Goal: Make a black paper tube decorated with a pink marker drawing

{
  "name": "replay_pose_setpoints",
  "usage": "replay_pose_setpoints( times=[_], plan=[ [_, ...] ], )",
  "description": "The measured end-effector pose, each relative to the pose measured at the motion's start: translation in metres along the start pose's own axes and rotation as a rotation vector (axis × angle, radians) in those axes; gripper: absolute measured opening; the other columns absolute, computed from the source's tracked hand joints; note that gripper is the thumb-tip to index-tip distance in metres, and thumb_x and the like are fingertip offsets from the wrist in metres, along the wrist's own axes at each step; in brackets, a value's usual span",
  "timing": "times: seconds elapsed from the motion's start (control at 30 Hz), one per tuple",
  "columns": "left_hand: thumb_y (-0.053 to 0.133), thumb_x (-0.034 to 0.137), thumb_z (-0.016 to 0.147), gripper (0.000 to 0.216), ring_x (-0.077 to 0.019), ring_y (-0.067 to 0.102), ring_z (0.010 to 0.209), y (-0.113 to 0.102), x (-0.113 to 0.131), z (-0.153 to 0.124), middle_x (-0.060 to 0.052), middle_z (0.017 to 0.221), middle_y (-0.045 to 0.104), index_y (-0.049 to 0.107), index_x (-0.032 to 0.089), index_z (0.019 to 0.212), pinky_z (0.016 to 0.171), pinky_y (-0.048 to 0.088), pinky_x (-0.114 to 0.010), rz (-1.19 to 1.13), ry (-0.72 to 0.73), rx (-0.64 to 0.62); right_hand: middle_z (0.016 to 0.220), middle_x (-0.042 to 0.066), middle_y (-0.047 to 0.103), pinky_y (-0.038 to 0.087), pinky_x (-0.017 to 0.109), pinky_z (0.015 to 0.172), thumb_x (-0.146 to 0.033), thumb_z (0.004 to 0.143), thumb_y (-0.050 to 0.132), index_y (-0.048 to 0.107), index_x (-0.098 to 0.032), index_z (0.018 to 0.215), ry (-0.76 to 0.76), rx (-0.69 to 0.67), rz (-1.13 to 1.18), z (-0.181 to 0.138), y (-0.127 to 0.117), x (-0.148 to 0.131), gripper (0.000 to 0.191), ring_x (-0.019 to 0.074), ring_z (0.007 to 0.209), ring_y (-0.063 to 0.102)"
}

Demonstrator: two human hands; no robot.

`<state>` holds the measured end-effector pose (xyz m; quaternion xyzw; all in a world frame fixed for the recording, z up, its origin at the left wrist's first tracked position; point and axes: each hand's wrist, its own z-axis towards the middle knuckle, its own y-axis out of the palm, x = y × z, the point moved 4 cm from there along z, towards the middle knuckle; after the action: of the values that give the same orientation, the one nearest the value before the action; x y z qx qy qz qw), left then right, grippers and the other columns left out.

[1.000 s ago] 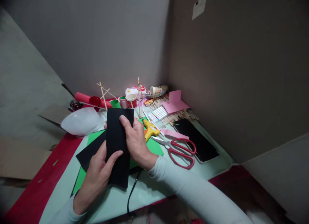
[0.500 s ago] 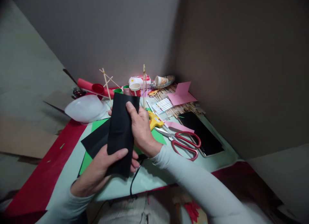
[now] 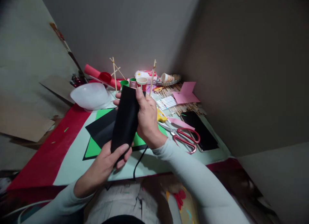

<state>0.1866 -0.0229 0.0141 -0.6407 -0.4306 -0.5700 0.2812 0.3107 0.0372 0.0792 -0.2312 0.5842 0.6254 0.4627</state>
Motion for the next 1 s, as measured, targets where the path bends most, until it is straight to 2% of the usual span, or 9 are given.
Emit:
replay_pose_setpoints(
  times=[0.13,0.3,0.43,0.5,0.57,0.67,0.77,0.87,1.0],
  plan=[
    [0.066,0.046,0.092,0.035,-0.0037,0.032,0.047,-0.014,-0.013,-0.006,0.006,0.059,0.048,0.057,0.016,0.075,0.046,0.022,-0.020,-0.085,-0.009,0.077,0.094,0.004,0.081,0.063,0.032,0.074,-0.073,0.093,0.054,0.072,-0.021,0.101,0.007,-0.074,0.009,0.002,0.018,0.010,0.056,0.0197,0.082,0.078],
    [0.073,0.047,0.087,0.033,-0.0031,0.033,0.045,-0.022,-0.027,-0.012,0.006,0.062,0.053,0.065,0.015,0.089,0.044,0.023,-0.018,-0.199,-0.056,0.186,0.076,0.004,0.077,0.060,0.033,0.068,-0.079,0.086,0.058,0.071,-0.022,0.089,0.004,-0.044,-0.040,0.011,0.022,0.026,0.059,0.0203,0.071,0.074],
    [0.077,0.052,0.083,0.041,-0.0122,0.058,0.055,-0.034,-0.018,-0.012,-0.003,0.069,0.067,0.069,0.013,0.093,0.052,0.045,-0.023,-0.211,-0.097,0.229,0.079,0.004,0.077,0.058,0.033,0.073,-0.079,0.082,0.062,0.073,-0.022,0.085,0.007,0.017,-0.087,0.015,0.017,0.038,0.059,0.0223,0.083,0.073],
    [0.078,0.054,0.083,0.046,-0.0184,0.067,0.069,-0.043,-0.005,-0.008,-0.005,0.079,0.073,0.071,0.014,0.105,0.063,0.054,-0.028,-0.224,-0.059,0.231,0.083,0.004,0.077,0.058,0.035,0.079,-0.076,0.081,0.065,0.073,-0.022,0.083,0.007,0.031,-0.097,0.015,0.015,0.043,0.055,0.0228,0.088,0.072],
    [0.078,0.056,0.081,0.050,-0.0204,0.068,0.072,-0.053,0.008,-0.003,-0.004,0.083,0.074,0.071,0.016,0.112,0.065,0.054,-0.030,-0.160,0.038,0.241,0.085,0.004,0.076,0.057,0.036,0.082,-0.073,0.081,0.068,0.073,-0.022,0.082,0.029,0.017,-0.109,0.014,0.017,0.047,0.051,0.0231,0.089,0.070],
    [0.076,0.060,0.083,0.047,-0.0203,0.065,0.072,-0.066,0.018,0.005,-0.002,0.078,0.072,0.074,0.015,0.099,0.065,0.052,-0.030,0.103,0.188,0.328,0.084,0.002,0.074,0.056,0.035,0.082,-0.070,0.086,0.064,0.072,-0.024,0.083,0.070,-0.057,-0.104,0.010,0.024,0.053,0.047,0.0223,0.088,0.069],
    [0.067,0.060,0.090,0.045,-0.0214,0.065,0.078,-0.074,0.016,0.008,-0.002,0.079,0.070,0.073,0.016,0.093,0.072,0.053,-0.031,0.263,0.283,0.428,0.081,0.000,0.066,0.052,0.031,0.079,-0.065,0.095,0.053,0.064,-0.025,0.080,0.030,-0.112,-0.194,0.000,0.027,0.056,0.044,0.0192,0.082,0.063],
    [0.064,0.058,0.093,0.044,-0.0224,0.067,0.079,-0.079,0.012,0.009,-0.003,0.082,0.072,0.074,0.016,0.098,0.076,0.054,-0.032,0.266,0.319,0.516,0.079,-0.001,0.056,0.046,0.030,0.076,-0.053,0.103,0.045,0.050,-0.026,0.075,-0.074,-0.158,-0.421,-0.014,0.026,0.058,0.039,0.0168,0.076,0.053],
    [0.063,0.055,0.095,0.044,-0.0254,0.072,0.096,-0.073,0.014,0.007,-0.006,0.101,0.078,0.076,0.016,0.111,0.092,0.055,-0.035,0.182,0.406,0.563,0.075,-0.002,0.047,0.039,0.031,0.073,-0.043,0.106,0.038,0.041,-0.026,0.076,-0.187,-0.182,-0.637,-0.026,0.021,0.060,0.035,0.0171,0.071,0.043]
  ],
)
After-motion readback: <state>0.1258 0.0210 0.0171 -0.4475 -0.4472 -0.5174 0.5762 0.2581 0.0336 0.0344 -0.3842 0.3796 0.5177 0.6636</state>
